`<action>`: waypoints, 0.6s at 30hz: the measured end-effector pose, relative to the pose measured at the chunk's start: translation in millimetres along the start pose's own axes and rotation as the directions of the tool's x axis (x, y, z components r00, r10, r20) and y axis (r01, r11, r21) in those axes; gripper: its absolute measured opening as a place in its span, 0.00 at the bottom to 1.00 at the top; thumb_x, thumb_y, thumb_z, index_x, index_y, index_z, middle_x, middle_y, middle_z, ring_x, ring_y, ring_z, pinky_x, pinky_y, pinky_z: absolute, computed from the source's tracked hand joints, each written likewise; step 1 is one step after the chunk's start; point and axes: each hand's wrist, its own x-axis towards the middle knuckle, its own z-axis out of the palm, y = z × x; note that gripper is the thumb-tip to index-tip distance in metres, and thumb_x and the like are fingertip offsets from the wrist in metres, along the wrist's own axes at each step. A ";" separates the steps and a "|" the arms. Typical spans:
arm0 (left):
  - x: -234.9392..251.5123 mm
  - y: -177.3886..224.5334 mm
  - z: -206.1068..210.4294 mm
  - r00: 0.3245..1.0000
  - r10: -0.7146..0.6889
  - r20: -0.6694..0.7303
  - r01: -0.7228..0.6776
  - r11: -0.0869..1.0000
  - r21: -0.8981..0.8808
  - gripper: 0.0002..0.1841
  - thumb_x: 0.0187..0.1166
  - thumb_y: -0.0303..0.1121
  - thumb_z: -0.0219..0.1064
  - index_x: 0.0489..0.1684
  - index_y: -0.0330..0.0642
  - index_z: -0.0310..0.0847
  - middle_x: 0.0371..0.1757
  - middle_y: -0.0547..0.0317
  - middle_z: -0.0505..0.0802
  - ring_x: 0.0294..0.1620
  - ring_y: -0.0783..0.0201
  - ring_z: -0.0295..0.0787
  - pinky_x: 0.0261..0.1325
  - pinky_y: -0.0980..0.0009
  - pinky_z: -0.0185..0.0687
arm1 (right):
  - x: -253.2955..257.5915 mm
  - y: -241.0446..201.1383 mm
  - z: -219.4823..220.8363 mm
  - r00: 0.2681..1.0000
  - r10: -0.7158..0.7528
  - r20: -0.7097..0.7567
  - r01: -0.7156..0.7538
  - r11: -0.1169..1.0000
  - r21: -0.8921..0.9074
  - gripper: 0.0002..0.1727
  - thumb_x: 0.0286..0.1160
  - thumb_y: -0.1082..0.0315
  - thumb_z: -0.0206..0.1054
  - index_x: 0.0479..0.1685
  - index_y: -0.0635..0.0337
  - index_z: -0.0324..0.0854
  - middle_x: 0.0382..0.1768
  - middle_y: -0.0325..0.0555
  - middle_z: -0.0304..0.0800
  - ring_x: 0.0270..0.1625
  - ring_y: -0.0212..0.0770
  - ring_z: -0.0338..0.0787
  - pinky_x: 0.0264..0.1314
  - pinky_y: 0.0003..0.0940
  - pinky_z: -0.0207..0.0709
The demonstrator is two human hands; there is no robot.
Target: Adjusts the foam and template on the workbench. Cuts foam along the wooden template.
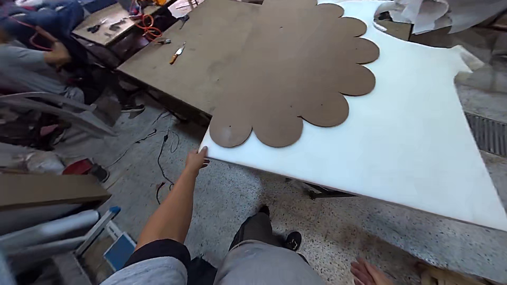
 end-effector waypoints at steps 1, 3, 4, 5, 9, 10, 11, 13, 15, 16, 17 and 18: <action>-4.6 -2.5 -5.6 1.000 0.012 0.015 -0.012 1.000 -0.007 0.30 0.90 0.53 0.59 0.79 0.39 0.73 0.64 0.35 0.89 0.55 0.42 0.92 0.59 0.42 0.87 | 8.1 -15.6 11.7 0.999 -0.027 0.032 0.028 0.998 -0.048 0.27 0.94 0.53 0.45 0.78 0.64 0.68 0.59 0.53 0.88 0.54 0.45 0.92 0.54 0.45 0.86; -10.6 -6.1 -19.3 0.998 0.033 0.058 -0.035 0.999 0.026 0.26 0.90 0.48 0.61 0.80 0.42 0.75 0.64 0.38 0.89 0.55 0.43 0.92 0.59 0.42 0.86 | 15.4 -49.5 37.2 0.994 -0.089 0.064 0.097 0.987 -0.125 0.26 0.95 0.55 0.45 0.77 0.65 0.69 0.57 0.55 0.89 0.52 0.46 0.93 0.53 0.44 0.87; -12.2 -10.9 -27.0 0.996 0.038 0.085 -0.043 0.998 0.049 0.26 0.90 0.48 0.61 0.80 0.44 0.76 0.62 0.39 0.91 0.55 0.44 0.92 0.59 0.42 0.86 | 15.3 -65.3 50.9 0.991 -0.116 0.069 0.125 0.980 -0.156 0.25 0.95 0.56 0.45 0.76 0.65 0.70 0.56 0.55 0.90 0.52 0.46 0.93 0.52 0.44 0.87; -10.3 -19.7 -35.0 0.992 0.038 0.118 -0.045 0.998 0.054 0.25 0.90 0.49 0.61 0.80 0.45 0.76 0.60 0.40 0.92 0.54 0.44 0.93 0.59 0.43 0.86 | 15.5 -79.2 65.0 0.987 -0.141 0.073 0.153 0.971 -0.182 0.24 0.95 0.57 0.46 0.75 0.66 0.71 0.55 0.54 0.91 0.51 0.46 0.94 0.52 0.43 0.88; 14.5 -57.7 -68.2 0.970 0.007 0.242 -0.028 0.996 0.083 0.25 0.91 0.48 0.60 0.76 0.39 0.78 0.58 0.41 0.93 0.53 0.47 0.94 0.59 0.46 0.89 | 14.5 -123.5 140.2 0.955 -0.248 0.161 0.284 0.923 -0.261 0.23 0.95 0.58 0.47 0.73 0.67 0.71 0.52 0.53 0.91 0.49 0.44 0.94 0.52 0.42 0.88; 17.7 -64.7 -77.8 0.957 -0.008 0.290 -0.027 0.993 0.114 0.25 0.91 0.48 0.60 0.76 0.39 0.78 0.59 0.43 0.93 0.54 0.49 0.94 0.61 0.48 0.88 | 15.5 -130.4 164.0 0.944 -0.269 0.190 0.314 0.911 -0.269 0.23 0.95 0.58 0.47 0.73 0.67 0.72 0.52 0.53 0.92 0.49 0.44 0.94 0.52 0.42 0.88; 21.4 -73.3 -86.9 0.940 -0.016 0.340 -0.036 0.989 0.144 0.25 0.90 0.47 0.61 0.76 0.39 0.78 0.61 0.45 0.93 0.55 0.51 0.94 0.62 0.50 0.88 | 15.3 -137.1 191.0 0.934 -0.284 0.215 0.337 0.901 -0.275 0.23 0.95 0.58 0.47 0.72 0.67 0.73 0.51 0.53 0.93 0.49 0.45 0.94 0.52 0.42 0.88; 24.6 -81.3 -104.4 0.885 0.006 0.466 -0.100 0.979 0.179 0.25 0.90 0.48 0.61 0.77 0.41 0.78 0.63 0.46 0.92 0.58 0.51 0.93 0.65 0.50 0.87 | 11.7 -151.5 257.0 0.910 -0.312 0.272 0.385 0.880 -0.279 0.22 0.95 0.58 0.49 0.71 0.67 0.74 0.50 0.53 0.93 0.49 0.45 0.94 0.54 0.44 0.88; 9.4 -55.9 -112.8 0.739 0.088 0.667 -0.260 0.952 0.163 0.25 0.89 0.47 0.61 0.78 0.41 0.78 0.67 0.46 0.91 0.63 0.51 0.92 0.72 0.49 0.84 | 7.7 -173.8 332.9 0.871 -0.371 0.323 0.459 0.848 -0.265 0.22 0.94 0.58 0.51 0.69 0.67 0.77 0.49 0.54 0.94 0.49 0.47 0.95 0.54 0.45 0.89; -8.3 -32.9 -114.0 0.611 0.149 0.778 -0.366 0.924 0.110 0.25 0.89 0.46 0.62 0.77 0.41 0.79 0.68 0.46 0.91 0.66 0.52 0.90 0.76 0.49 0.81 | 7.3 -188.9 371.5 0.841 -0.409 0.355 0.508 0.822 -0.258 0.22 0.93 0.58 0.52 0.68 0.67 0.78 0.48 0.54 0.94 0.48 0.47 0.95 0.53 0.46 0.90; -29.3 -8.5 -114.3 0.445 0.220 0.868 -0.470 0.883 0.017 0.24 0.89 0.44 0.63 0.76 0.40 0.81 0.69 0.46 0.90 0.68 0.52 0.89 0.78 0.48 0.78 | 6.5 -207.3 411.3 0.803 -0.445 0.395 0.563 0.784 -0.260 0.21 0.93 0.58 0.53 0.67 0.67 0.80 0.47 0.53 0.94 0.47 0.47 0.95 0.51 0.45 0.90; -50.3 15.0 -115.2 0.251 0.302 0.920 -0.550 0.826 -0.121 0.22 0.88 0.42 0.63 0.74 0.38 0.82 0.68 0.45 0.91 0.68 0.51 0.89 0.79 0.48 0.78 | 4.6 -227.6 452.9 0.759 -0.471 0.450 0.617 0.740 -0.266 0.21 0.92 0.58 0.54 0.66 0.66 0.81 0.46 0.53 0.95 0.47 0.47 0.95 0.51 0.45 0.90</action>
